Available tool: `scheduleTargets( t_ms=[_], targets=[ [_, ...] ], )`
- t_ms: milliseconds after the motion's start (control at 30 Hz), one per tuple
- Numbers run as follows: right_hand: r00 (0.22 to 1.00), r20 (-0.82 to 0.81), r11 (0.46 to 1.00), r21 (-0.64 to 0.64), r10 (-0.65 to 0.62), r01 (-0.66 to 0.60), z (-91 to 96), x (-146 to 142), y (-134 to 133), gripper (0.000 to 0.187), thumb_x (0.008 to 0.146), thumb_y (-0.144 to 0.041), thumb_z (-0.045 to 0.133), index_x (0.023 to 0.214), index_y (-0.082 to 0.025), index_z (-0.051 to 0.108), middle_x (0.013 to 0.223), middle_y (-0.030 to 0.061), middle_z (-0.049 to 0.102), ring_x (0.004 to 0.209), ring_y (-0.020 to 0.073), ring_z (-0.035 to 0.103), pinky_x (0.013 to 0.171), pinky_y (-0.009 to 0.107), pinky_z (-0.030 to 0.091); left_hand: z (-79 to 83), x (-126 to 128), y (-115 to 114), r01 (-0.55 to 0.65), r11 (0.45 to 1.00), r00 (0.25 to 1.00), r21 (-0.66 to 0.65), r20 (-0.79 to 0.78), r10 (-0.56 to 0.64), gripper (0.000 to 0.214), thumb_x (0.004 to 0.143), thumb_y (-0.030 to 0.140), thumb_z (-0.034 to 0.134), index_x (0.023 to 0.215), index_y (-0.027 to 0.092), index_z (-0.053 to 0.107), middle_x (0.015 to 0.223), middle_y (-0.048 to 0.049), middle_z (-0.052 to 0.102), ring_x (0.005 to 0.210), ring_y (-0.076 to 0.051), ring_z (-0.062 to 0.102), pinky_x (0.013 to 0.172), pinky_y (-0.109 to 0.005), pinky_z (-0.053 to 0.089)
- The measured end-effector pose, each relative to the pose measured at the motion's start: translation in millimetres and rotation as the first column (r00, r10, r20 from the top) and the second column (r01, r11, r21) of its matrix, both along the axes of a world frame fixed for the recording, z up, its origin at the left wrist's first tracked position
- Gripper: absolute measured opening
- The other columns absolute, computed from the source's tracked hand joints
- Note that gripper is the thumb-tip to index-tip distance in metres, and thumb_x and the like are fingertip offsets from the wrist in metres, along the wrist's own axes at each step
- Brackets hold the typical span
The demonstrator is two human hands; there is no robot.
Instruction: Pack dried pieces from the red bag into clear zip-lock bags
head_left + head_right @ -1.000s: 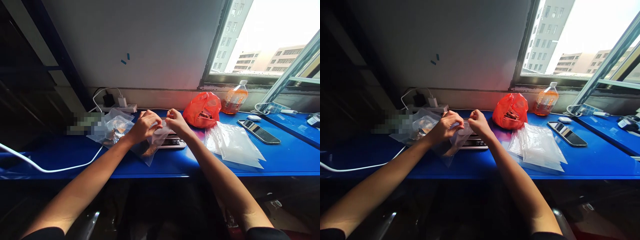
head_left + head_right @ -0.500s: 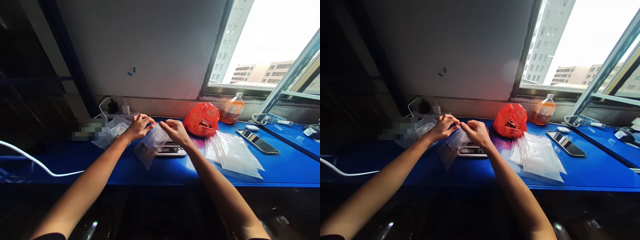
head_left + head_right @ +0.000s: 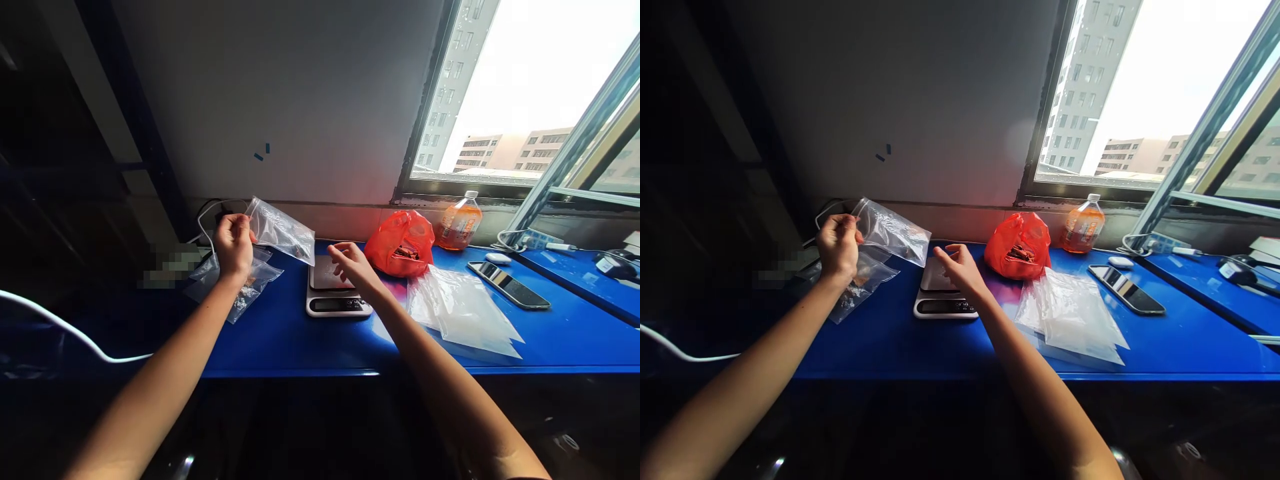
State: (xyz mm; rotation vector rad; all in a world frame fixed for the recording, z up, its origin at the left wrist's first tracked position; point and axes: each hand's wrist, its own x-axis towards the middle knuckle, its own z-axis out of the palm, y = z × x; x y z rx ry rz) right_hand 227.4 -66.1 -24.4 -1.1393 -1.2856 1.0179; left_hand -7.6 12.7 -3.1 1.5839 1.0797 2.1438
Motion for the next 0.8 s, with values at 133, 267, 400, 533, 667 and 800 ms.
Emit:
scheduleTargets(
  t_ms=[133, 267, 400, 533, 667, 800],
  targets=[
    [0.96, -0.197, 0.957, -0.172, 0.198, -0.233, -2.4, -16, -6, 0.039, 0.087, -0.054, 0.06, 0.102, -0.018, 0.055, 0.09, 0.0047, 0.063, 0.064, 0.0119, 0.063, 0.049, 0.021, 0.046, 1.5, 9, -7, 0.194, 0.977, 0.969, 0.084, 0.14, -0.205, 0.017, 0.086, 0.034, 0.066, 0.081, 0.02, 0.057, 0.058, 0.0057, 0.052, 0.048, -0.007, 0.047, 0.049, -0.019, 0.037],
    [0.885, -0.406, 0.931, -0.176, 0.228, -0.32, -4.8, -26, -5, 0.037, 0.089, -0.051, 0.059, 0.098, -0.016, 0.054, 0.089, 0.007, 0.066, 0.066, 0.014, 0.067, 0.05, 0.022, 0.05, 6.9, 18, -18, 0.397, 0.904, 0.89, 0.157, 0.175, -0.421, 0.031, 0.077, 0.048, 0.077, 0.079, 0.021, 0.06, 0.054, 0.0061, 0.051, 0.044, -0.006, 0.044, 0.042, -0.018, 0.031],
    [0.843, -0.497, 0.946, -0.122, 0.203, -0.3, -5.4, -30, -3, 0.039, 0.084, -0.052, 0.065, 0.1, -0.018, 0.054, 0.089, 0.006, 0.066, 0.068, 0.0151, 0.067, 0.05, 0.023, 0.051, 14.4, 22, -29, 0.486, 0.849, 0.854, 0.21, 0.095, -0.512, 0.033, 0.075, 0.053, 0.077, 0.08, 0.024, 0.062, 0.054, 0.0064, 0.053, 0.042, -0.007, 0.045, 0.041, -0.02, 0.031],
    [0.856, -0.497, 0.974, -0.081, 0.146, -0.213, -5.0, -32, -4, 0.041, 0.076, -0.045, 0.074, 0.104, -0.022, 0.055, 0.101, 0.0009, 0.062, 0.065, 0.0084, 0.061, 0.045, 0.018, 0.045, 16.5, 18, -34, 0.407, 0.882, 0.909, 0.237, -0.01, -0.416, 0.027, 0.083, 0.051, 0.069, 0.083, 0.025, 0.063, 0.052, 0.0067, 0.054, 0.043, -0.008, 0.049, 0.042, -0.02, 0.036],
    [0.836, -0.476, 0.95, -0.005, 0.273, -0.313, -1.7, -32, -7, 0.042, 0.074, -0.046, 0.075, 0.103, -0.024, 0.055, 0.093, -0.0001, 0.063, 0.075, 0.0147, 0.066, 0.051, 0.022, 0.052, 13.2, 8, -33, 0.286, 0.93, 0.947, 0.233, -0.217, -0.237, 0.02, 0.091, 0.044, 0.062, 0.092, 0.024, 0.063, 0.056, 0.0057, 0.061, 0.048, -0.009, 0.058, 0.052, -0.02, 0.047],
    [0.888, -0.404, 0.974, 0.145, 0.221, -0.176, 5.0, -23, -15, 0.046, 0.07, -0.047, 0.076, 0.103, -0.025, 0.054, 0.081, -0.0027, 0.063, 0.066, 0.0151, 0.066, 0.044, 0.022, 0.05, 9.7, 3, -32, 0.25, 0.949, 0.931, 0.194, -0.317, -0.18, 0.021, 0.089, 0.042, 0.064, 0.094, 0.021, 0.062, 0.066, 0.0029, 0.069, 0.06, -0.012, 0.067, 0.065, -0.024, 0.054]
  ],
)
